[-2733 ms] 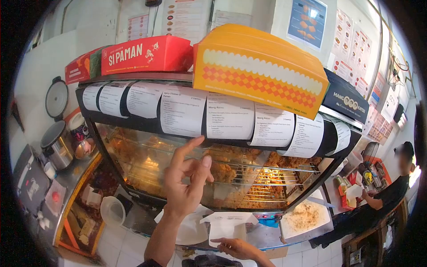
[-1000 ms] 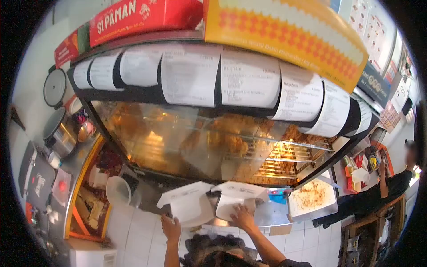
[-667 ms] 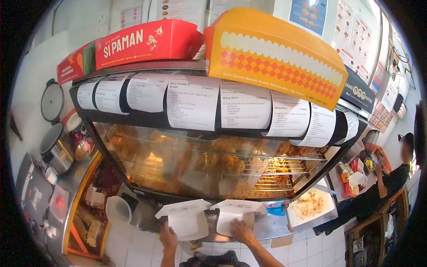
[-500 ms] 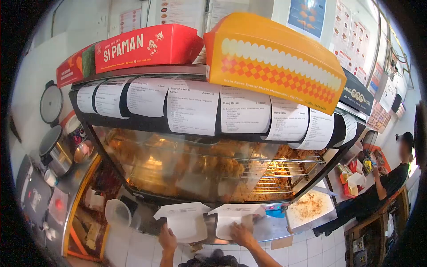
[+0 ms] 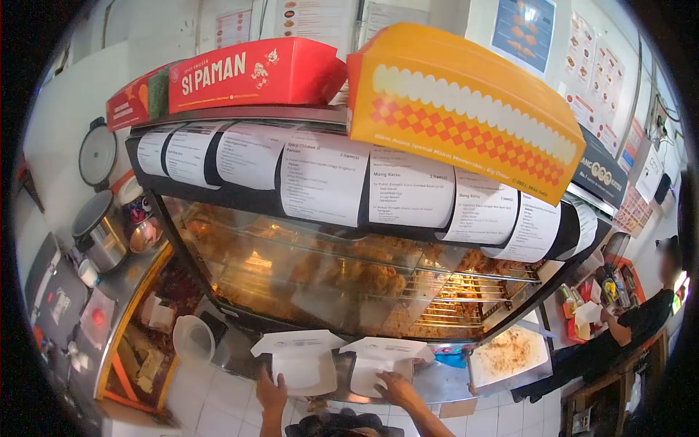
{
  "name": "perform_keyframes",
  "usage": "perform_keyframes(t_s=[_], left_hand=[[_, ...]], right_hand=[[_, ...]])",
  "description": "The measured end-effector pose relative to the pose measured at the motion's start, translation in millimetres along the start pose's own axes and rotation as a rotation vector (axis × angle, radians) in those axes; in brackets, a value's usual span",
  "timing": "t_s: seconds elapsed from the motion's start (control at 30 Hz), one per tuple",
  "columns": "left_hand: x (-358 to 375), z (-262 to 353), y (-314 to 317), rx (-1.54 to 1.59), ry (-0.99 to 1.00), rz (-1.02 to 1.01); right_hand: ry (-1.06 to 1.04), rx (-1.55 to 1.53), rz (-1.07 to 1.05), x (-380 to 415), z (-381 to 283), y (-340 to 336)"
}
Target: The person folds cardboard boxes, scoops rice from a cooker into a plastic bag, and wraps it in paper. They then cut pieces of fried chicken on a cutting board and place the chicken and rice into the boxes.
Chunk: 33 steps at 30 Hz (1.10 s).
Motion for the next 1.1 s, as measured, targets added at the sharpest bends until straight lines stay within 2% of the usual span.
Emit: perform_keyframes(t_s=[0.07,0.17,0.27,0.33,0.67,0.77,0.83,0.93,0.97,1.0,1.03,1.1], left_hand=[[4,-5,1,-0.015,-0.036,-0.004],[14,0,-9,-0.016,-0.084,-0.001],[19,-1,-12,-0.09,-0.049,0.059],[21,0,-18,0.014,-0.111,0.047],[26,-9,-16,0.002,-0.119,0.055],[29,-1,-25,-0.002,-0.051,0.125],[29,5,-34,0.132,-0.125,0.077],[30,20,-55,0.141,-0.112,0.096],[32,14,-60,0.136,-0.164,0.119],[31,11,-63,0.163,-0.148,0.156],[31,7,-67,0.189,-0.132,0.195],[36,0,-85,0.158,-0.066,0.313]], right_hand=[[-0.017,-0.083,-0.087,0,-17,-15],[-0.083,-0.11,-0.111,-2,-27,-17],[-0.131,-0.117,-0.099,-4,-41,-30],[-0.144,-0.127,-0.102,-6,-48,-40],[-0.181,-0.157,-0.148,3,-78,-79],[-0.166,-0.155,-0.19,9,-95,-94],[-0.183,-0.181,-0.184,13,-105,-100],[-0.223,-0.24,-0.239,15,-144,-122],[-0.225,-0.277,-0.282,15,-157,-124],[-0.295,-0.308,-0.238,14,-172,-126],[-0.326,-0.291,-0.289,14,-188,-124],[-0.35,-0.465,-0.332,10,-224,-128]])
Point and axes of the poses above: each hand's wrist, its own x-axis away from the middle knuckle, its own y-axis out of the palm, z = x × y, the point moved 9 cm from there along -x, towards the middle knuckle, and after that the axes turned 3 degrees about z, right-handed, at the moved point
